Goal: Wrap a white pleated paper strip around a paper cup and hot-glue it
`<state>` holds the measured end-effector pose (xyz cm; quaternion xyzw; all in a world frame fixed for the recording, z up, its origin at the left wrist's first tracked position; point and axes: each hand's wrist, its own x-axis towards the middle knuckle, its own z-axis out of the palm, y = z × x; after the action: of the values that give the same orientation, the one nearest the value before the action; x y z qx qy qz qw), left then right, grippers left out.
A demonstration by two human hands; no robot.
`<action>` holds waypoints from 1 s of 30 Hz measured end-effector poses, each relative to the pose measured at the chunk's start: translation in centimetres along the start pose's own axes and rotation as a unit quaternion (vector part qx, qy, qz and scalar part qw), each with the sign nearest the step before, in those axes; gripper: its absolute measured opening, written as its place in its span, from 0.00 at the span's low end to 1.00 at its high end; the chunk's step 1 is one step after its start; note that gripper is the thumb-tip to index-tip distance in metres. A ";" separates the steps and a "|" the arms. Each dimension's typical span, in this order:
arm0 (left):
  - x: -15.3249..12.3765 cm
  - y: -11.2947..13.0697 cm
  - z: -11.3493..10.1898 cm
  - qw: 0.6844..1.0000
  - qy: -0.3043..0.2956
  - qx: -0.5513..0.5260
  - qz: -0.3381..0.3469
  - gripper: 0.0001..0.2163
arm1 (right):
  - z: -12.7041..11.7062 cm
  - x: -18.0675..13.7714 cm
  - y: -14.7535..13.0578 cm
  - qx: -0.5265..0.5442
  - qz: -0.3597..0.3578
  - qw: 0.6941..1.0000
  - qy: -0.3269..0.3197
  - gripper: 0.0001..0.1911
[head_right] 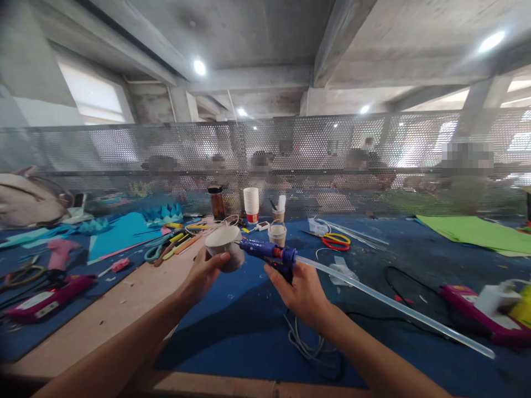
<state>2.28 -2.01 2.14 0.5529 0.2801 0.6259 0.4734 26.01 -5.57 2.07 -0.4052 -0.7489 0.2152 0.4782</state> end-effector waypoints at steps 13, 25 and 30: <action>-0.1 -0.1 -0.1 1.000 0.002 0.002 -0.007 0.31 | -0.3 0.2 -0.2 -0.047 -0.039 0.998 0.004 0.22; 0.0 0.1 0.2 1.000 0.013 -0.003 -0.004 0.30 | -0.2 0.3 0.2 -0.049 -0.031 0.998 0.022 0.21; -0.1 0.3 0.2 1.000 -0.009 -0.018 -0.013 0.31 | -0.4 0.5 -0.4 -0.024 -0.005 1.000 0.017 0.22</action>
<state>2.35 -2.22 2.43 0.5462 0.2710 0.6199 0.4939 26.16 -5.41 2.81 -0.4161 -0.7477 0.1879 0.4823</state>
